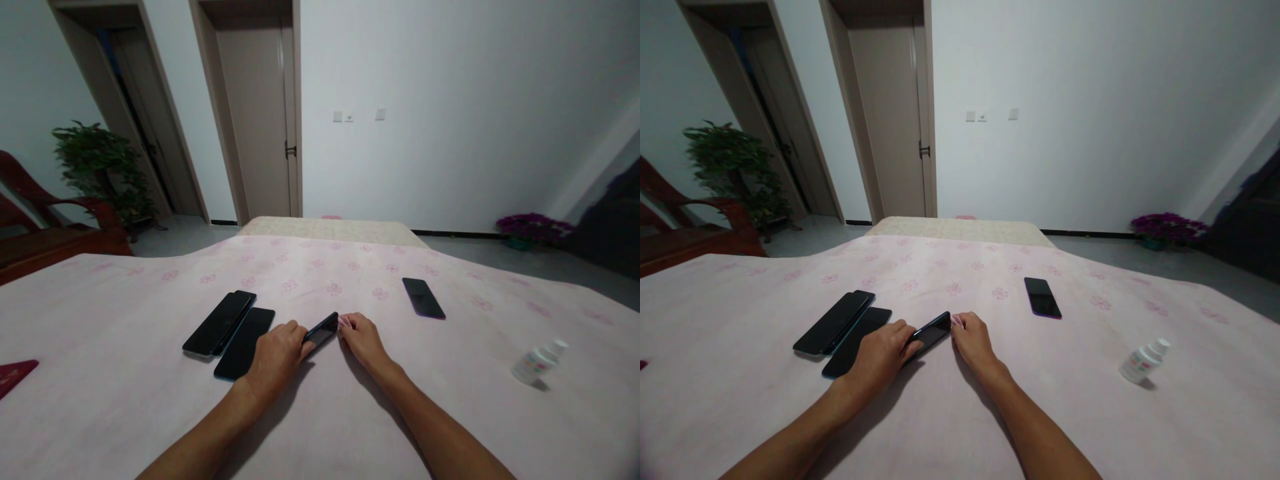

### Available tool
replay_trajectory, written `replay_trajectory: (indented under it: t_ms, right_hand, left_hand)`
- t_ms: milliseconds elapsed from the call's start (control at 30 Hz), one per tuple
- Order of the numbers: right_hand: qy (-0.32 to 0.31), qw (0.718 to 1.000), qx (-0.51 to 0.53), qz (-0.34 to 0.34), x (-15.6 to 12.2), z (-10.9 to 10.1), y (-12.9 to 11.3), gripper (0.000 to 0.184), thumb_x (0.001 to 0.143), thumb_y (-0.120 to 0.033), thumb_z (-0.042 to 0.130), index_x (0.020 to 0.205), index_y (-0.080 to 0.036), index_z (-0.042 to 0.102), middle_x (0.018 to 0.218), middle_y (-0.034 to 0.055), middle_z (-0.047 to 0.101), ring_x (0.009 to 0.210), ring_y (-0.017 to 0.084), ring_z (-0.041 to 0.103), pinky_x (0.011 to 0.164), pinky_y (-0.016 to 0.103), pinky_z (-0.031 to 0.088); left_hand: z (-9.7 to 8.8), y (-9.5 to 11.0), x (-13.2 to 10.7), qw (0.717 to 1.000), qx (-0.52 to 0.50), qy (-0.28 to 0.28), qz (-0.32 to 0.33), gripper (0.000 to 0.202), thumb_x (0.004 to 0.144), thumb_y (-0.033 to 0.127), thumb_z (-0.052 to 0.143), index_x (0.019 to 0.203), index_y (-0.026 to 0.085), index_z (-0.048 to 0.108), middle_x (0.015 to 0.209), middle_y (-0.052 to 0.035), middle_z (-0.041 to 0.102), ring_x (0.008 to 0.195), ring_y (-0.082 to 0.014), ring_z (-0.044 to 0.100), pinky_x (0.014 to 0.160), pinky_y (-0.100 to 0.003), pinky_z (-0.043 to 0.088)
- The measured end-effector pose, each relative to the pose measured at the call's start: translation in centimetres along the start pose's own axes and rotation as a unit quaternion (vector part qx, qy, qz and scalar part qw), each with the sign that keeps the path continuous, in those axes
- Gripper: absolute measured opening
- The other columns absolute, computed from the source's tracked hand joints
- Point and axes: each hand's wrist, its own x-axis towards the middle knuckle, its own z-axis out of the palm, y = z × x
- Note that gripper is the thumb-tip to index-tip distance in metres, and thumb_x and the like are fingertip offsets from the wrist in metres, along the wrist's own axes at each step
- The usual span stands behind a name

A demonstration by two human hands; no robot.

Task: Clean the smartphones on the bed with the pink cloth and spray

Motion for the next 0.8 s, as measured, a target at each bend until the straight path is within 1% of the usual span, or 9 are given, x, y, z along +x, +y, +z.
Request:
replay_trajectory:
  t_ms: [133,267,333,400,467,533,600,667,800]
  right_hand:
    - [0.044,0.995,-0.013,-0.084,-0.1,-0.7,-1.7,0.024,0.086,-0.028,0.054,0.084,-0.018,0.075,0.076,0.0046,0.062,0.069,0.018,0.058,0.060,0.028,0.045]
    - [0.087,0.985,0.014,-0.148,0.1,-1.4,-2.6,0.026,0.085,-0.025,0.057,0.102,-0.018,0.076,0.085,0.0059,0.063,0.073,0.018,0.059,0.065,0.030,0.050]
    - [0.083,0.989,0.043,-0.110,0.2,-1.3,-2.4,0.025,0.083,-0.026,0.058,0.098,-0.018,0.076,0.084,0.0055,0.063,0.069,0.017,0.058,0.059,0.029,0.050]
    - [0.061,0.993,0.094,-0.026,0.2,-0.9,-2.1,0.023,0.079,-0.028,0.059,0.091,-0.017,0.075,0.075,0.0034,0.062,0.059,0.015,0.055,0.050,0.027,0.046]
    - [0.028,0.984,0.166,0.064,0.1,-0.3,-2.0,0.016,0.074,-0.028,0.060,0.078,-0.016,0.070,0.062,-0.0003,0.056,0.050,0.013,0.049,0.044,0.024,0.041]
    - [-0.007,0.965,0.236,0.117,-0.2,0.2,-2.4,0.011,0.070,-0.027,0.060,0.066,-0.018,0.062,0.054,-0.0027,0.051,0.047,0.012,0.046,0.043,0.024,0.040]
    - [-0.020,0.951,0.281,0.128,-0.6,0.5,-3.2,0.011,0.069,-0.026,0.060,0.061,-0.019,0.056,0.054,-0.0026,0.051,0.048,0.011,0.047,0.045,0.023,0.041]
    - [-0.010,0.948,0.296,0.119,-0.9,0.5,-4.1,0.010,0.070,-0.026,0.061,0.065,-0.018,0.057,0.057,-0.0024,0.053,0.050,0.011,0.049,0.047,0.023,0.042]
    - [0.030,0.963,0.263,0.058,-1.4,0.1,-5.5,0.020,0.079,-0.029,0.061,0.091,-0.016,0.070,0.070,-0.0004,0.058,0.052,0.011,0.052,0.049,0.026,0.047]
  left_hand:
    - [0.3,-0.2,-0.2,0.998,-0.017,0.061,0.009,0.024,0.100,0.032,0.049,0.089,0.020,0.067,0.087,-0.0053,0.067,0.082,-0.0198,0.064,0.068,-0.029,0.043]
    - [1.0,-0.6,-0.3,0.988,-0.069,0.134,0.011,0.030,0.102,0.037,0.043,0.094,0.021,0.067,0.086,-0.0043,0.067,0.083,-0.0182,0.063,0.074,-0.029,0.045]
    - [1.4,-0.6,-0.4,0.984,-0.093,0.153,0.009,0.029,0.102,0.037,0.044,0.094,0.021,0.067,0.086,-0.0044,0.067,0.083,-0.0177,0.063,0.075,-0.029,0.045]
    - [1.9,-0.5,-0.6,0.979,-0.114,0.168,0.009,0.028,0.102,0.035,0.045,0.094,0.021,0.067,0.086,-0.0045,0.067,0.083,-0.0176,0.063,0.076,-0.029,0.045]
    - [2.2,-0.4,-0.7,0.973,-0.140,0.183,0.009,0.026,0.101,0.033,0.045,0.095,0.021,0.066,0.087,-0.0043,0.068,0.082,-0.0172,0.062,0.076,-0.029,0.045]
    - [2.3,-0.2,-0.7,0.967,-0.165,0.195,0.006,0.024,0.102,0.032,0.044,0.095,0.021,0.065,0.087,-0.0040,0.068,0.082,-0.0168,0.062,0.076,-0.029,0.046]
    - [2.3,-0.1,-0.7,0.963,-0.179,0.200,0.006,0.023,0.101,0.032,0.045,0.095,0.022,0.065,0.087,-0.0037,0.068,0.082,-0.0167,0.063,0.077,-0.029,0.046]
    - [2.2,-0.1,-0.6,0.961,-0.188,0.203,0.006,0.021,0.101,0.032,0.046,0.095,0.022,0.064,0.087,-0.0035,0.067,0.083,-0.0169,0.063,0.077,-0.028,0.046]
    - [2.1,-0.2,-0.4,0.953,-0.226,0.203,0.010,0.017,0.099,0.028,0.049,0.094,0.020,0.063,0.085,-0.0029,0.066,0.080,-0.0160,0.062,0.072,-0.026,0.046]
